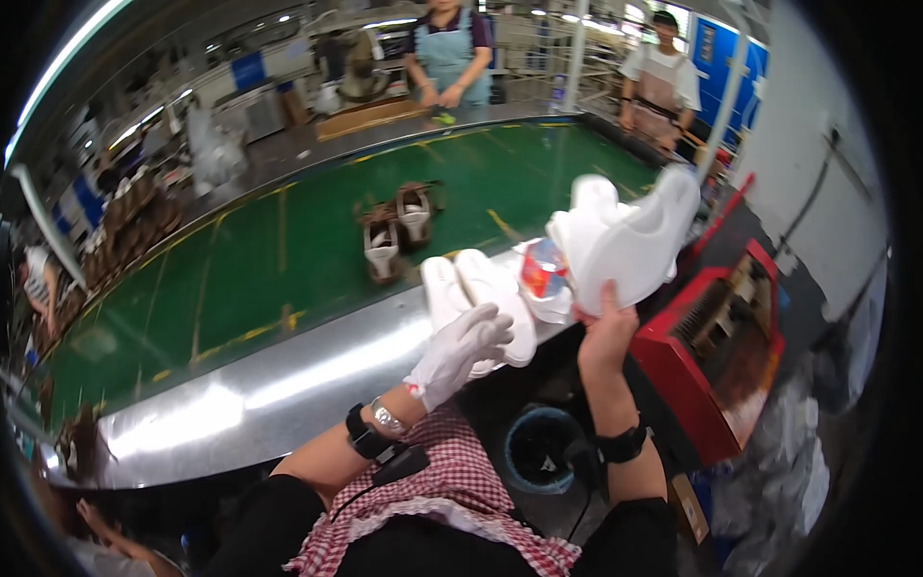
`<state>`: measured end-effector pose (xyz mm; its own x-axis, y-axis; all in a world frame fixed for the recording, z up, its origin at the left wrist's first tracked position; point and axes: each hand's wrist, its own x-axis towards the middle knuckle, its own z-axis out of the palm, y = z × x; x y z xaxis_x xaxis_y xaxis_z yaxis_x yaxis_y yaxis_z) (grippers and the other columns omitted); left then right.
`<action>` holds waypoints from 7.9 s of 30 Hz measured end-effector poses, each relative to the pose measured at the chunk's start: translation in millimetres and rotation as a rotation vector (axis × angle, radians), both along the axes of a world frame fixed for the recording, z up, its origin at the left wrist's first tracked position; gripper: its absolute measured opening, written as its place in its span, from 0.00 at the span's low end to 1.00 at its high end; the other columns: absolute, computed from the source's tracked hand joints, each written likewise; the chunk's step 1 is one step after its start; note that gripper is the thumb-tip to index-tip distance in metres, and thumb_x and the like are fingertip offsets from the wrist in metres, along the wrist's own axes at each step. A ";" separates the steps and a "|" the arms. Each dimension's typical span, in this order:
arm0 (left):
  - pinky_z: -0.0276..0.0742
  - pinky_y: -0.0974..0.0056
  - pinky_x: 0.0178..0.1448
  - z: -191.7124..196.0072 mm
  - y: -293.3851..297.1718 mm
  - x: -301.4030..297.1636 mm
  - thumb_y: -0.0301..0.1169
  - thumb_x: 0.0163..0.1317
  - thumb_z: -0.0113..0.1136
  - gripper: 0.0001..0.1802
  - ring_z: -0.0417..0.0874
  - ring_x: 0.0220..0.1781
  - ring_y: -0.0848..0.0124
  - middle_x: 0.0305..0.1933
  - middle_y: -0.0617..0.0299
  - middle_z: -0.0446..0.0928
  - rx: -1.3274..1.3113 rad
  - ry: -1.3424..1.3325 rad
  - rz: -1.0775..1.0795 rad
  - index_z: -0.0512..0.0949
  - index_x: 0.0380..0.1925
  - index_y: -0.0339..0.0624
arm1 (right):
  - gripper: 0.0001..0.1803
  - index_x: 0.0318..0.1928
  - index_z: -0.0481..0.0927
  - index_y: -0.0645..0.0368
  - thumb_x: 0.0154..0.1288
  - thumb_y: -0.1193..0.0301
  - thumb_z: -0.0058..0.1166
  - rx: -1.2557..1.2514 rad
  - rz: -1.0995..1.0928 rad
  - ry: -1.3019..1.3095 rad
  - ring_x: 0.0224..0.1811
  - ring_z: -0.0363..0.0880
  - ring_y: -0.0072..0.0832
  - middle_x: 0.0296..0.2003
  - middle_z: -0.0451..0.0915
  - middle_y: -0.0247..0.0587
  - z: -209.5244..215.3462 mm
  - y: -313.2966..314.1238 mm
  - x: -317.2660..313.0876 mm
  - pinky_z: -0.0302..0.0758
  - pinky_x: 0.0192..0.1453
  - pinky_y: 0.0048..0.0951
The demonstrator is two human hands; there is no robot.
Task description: Inserting insoles into brown shoes and placing them on a factory conveyor belt.
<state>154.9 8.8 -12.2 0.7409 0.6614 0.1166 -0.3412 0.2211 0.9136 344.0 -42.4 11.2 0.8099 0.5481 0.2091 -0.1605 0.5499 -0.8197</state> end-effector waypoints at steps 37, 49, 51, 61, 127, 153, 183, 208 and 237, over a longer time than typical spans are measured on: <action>0.69 0.65 0.53 -9.6 18.7 -289.1 0.22 0.56 0.52 0.21 0.73 0.47 0.68 0.48 0.56 0.71 0.050 -0.083 1.221 0.65 0.51 0.32 | 0.16 0.27 0.81 0.63 0.39 0.64 0.52 -0.811 0.633 -1.836 0.34 0.79 0.43 0.28 0.79 0.51 -22.9 257.9 -215.3 0.75 0.40 0.37; 0.69 0.69 0.47 12.9 2.2 -218.3 0.20 0.55 0.51 0.15 0.74 0.40 0.72 0.41 0.58 0.74 0.047 -0.089 1.066 0.68 0.44 0.30 | 0.20 0.45 0.71 0.56 0.50 0.64 0.48 -0.578 0.800 -1.563 0.41 0.75 0.45 0.39 0.74 0.51 -31.7 103.8 -163.2 0.72 0.42 0.42; 0.70 0.68 0.49 5.7 -2.3 -226.6 0.20 0.55 0.51 0.18 0.74 0.44 0.71 0.44 0.57 0.73 0.044 -0.007 1.066 0.66 0.47 0.31 | 0.18 0.47 0.69 0.53 0.53 0.72 0.47 -0.579 0.363 -1.452 0.39 0.75 0.45 0.40 0.74 0.49 1.0 107.4 -114.3 0.72 0.41 0.40; 0.68 0.70 0.48 9.5 15.0 -203.6 0.21 0.56 0.52 0.14 0.74 0.42 0.74 0.41 0.58 0.74 0.070 0.063 1.131 0.68 0.44 0.31 | 0.35 0.56 0.65 0.57 0.41 0.77 0.54 -1.058 0.252 -1.606 0.32 0.78 0.42 0.27 0.78 0.47 -61.7 178.2 116.0 0.74 0.38 0.36; 0.74 0.62 0.34 -46.2 81.5 -189.9 0.36 0.45 0.52 0.12 0.79 0.25 0.58 0.20 0.51 0.76 0.740 0.951 0.953 0.81 0.26 0.44 | 0.25 0.32 0.71 0.66 0.43 0.56 0.59 -0.472 0.637 -2.100 0.28 0.74 0.41 0.26 0.72 0.48 -10.2 20.5 -181.8 0.73 0.30 0.38; 0.72 0.58 0.35 -54.1 83.6 -186.9 0.36 0.46 0.53 0.12 0.78 0.27 0.55 0.24 0.48 0.75 0.785 0.842 0.922 0.80 0.26 0.42 | 0.05 0.19 0.77 0.57 0.46 0.71 0.50 -0.300 0.555 -2.537 0.23 0.79 0.32 0.19 0.78 0.39 -49.3 117.3 -227.1 0.71 0.21 0.33; 0.72 0.58 0.32 -52.7 70.4 -178.0 0.31 0.48 0.51 0.08 0.77 0.26 0.55 0.24 0.50 0.75 0.903 0.967 1.036 0.78 0.24 0.42 | 0.09 0.23 0.73 0.62 0.54 0.69 0.53 -0.849 0.835 -0.826 0.18 0.76 0.24 0.17 0.75 0.39 -24.2 134.8 -85.8 0.71 0.22 0.24; 0.73 0.58 0.33 -54.4 46.5 -195.8 0.31 0.47 0.57 0.08 0.77 0.26 0.57 0.26 0.51 0.74 0.734 0.789 1.077 0.79 0.26 0.40 | 0.16 0.21 0.77 0.64 0.43 0.61 0.54 -0.503 0.797 -1.969 0.26 0.75 0.44 0.23 0.73 0.52 -37.0 66.1 -221.6 0.72 0.29 0.40; 0.73 0.58 0.32 -61.0 43.5 -200.3 0.31 0.47 0.56 0.07 0.77 0.26 0.56 0.26 0.51 0.74 0.666 0.726 1.055 0.77 0.25 0.41 | 0.13 0.18 0.77 0.62 0.47 0.63 0.51 -0.441 0.876 -2.168 0.23 0.74 0.41 0.19 0.72 0.49 -75.3 68.8 -240.5 0.71 0.25 0.38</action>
